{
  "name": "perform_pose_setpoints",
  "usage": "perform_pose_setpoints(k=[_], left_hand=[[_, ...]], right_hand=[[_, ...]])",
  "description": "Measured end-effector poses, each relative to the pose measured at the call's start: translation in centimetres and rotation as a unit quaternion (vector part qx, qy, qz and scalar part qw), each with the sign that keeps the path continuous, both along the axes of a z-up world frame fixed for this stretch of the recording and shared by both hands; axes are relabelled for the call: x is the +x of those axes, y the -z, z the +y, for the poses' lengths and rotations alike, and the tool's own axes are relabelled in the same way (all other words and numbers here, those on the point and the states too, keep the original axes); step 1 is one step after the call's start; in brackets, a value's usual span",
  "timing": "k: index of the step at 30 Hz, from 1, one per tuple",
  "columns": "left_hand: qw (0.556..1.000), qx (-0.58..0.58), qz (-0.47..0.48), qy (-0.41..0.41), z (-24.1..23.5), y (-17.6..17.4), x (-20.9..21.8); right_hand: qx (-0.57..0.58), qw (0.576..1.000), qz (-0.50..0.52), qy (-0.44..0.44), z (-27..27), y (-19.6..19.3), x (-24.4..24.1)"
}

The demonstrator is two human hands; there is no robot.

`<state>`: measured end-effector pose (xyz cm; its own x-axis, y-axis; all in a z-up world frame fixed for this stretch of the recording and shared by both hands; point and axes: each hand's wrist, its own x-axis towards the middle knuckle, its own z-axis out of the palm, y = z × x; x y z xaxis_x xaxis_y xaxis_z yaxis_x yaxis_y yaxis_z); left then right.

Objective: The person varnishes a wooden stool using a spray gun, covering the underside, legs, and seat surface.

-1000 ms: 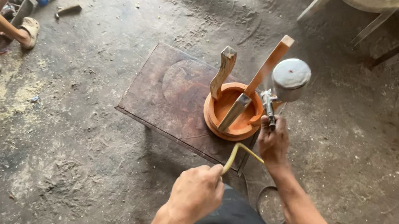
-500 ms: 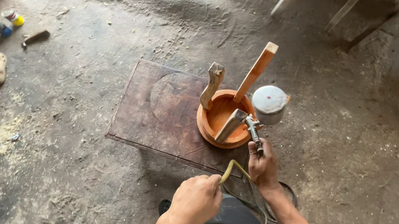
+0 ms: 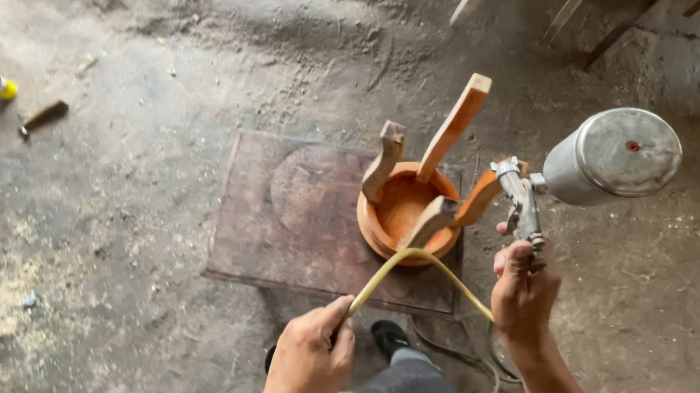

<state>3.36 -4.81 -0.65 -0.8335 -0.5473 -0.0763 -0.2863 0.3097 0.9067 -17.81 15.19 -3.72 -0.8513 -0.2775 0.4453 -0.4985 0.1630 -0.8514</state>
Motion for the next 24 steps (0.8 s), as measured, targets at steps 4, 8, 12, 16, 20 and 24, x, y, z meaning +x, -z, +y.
perform_pose_setpoints(k=[4, 8, 12, 16, 20, 24], left_hand=[[0.999, 0.027, 0.013, 0.011, -5.0, 2.2, 3.1], [0.998, -0.021, 0.034, 0.038, -11.6, 3.8, 5.5], [0.987, -0.12, 0.023, 0.106, -15.3, 3.9, 7.4], [0.964, -0.173, -0.009, 0.204, -16.8, 4.5, 5.0], [0.943, -0.176, -0.035, 0.28, -16.8, 6.4, 3.2], [0.943, -0.151, -0.05, 0.291, -16.8, 8.6, 2.1]], right_hand=[[0.02, 0.998, 0.004, 0.06, -4.7, 0.2, 4.3], [-0.043, 0.991, 0.011, 0.128, -11.3, 2.9, 6.8], [-0.033, 0.975, -0.052, 0.215, -15.1, 6.5, 7.1], [0.074, 0.944, 0.117, 0.3, -17.2, 9.8, 4.7], [0.117, 0.934, 0.082, 0.328, -17.6, 13.5, 2.8], [0.152, 0.929, 0.05, 0.334, -17.2, 16.6, 1.0]])
